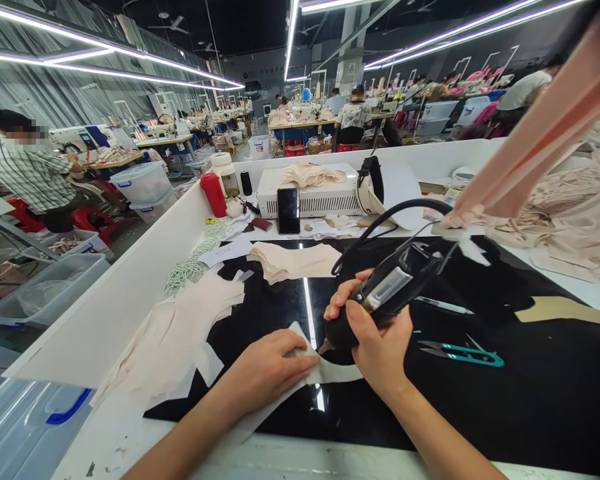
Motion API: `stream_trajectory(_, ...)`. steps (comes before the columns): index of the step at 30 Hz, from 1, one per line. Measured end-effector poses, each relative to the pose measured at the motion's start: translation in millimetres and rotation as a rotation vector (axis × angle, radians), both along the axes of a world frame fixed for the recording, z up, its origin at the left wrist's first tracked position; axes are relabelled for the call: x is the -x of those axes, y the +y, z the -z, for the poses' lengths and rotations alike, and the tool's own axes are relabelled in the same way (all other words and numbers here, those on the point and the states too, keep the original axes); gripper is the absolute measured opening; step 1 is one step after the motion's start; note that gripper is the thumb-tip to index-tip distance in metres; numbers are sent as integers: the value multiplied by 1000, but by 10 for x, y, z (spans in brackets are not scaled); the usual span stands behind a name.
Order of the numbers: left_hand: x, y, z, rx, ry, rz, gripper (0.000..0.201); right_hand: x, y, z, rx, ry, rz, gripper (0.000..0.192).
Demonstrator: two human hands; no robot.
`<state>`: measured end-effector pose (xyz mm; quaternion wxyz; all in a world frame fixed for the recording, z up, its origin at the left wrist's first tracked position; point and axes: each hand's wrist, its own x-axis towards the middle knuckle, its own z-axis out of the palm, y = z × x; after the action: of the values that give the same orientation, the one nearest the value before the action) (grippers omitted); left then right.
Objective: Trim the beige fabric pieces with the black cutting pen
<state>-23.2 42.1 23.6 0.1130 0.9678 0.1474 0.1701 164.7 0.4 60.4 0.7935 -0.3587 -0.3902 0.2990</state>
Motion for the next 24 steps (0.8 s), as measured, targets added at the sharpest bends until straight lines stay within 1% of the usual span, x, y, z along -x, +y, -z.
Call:
stream_trajectory(8,15,1,19,8,14,-15,24,14,-41,16,0,-9,10,32)
stream_trajectory(12,21,16,24,2,19,-11,23,-3,-55,-23,31,-24,33,30)
stream_trajectory(15,15,13,-5,-24,7,8,22,-65,-105,-60,12,-11,42,32)
stream_trajectory(20,-61,-80,-78,-49,-25,40,17,-158,-218,-58,-1,-3,48,38)
stream_trajectory(24,-157,-189,-63,-38,24,63,16,-174,-274,-18,12,14,59,39)
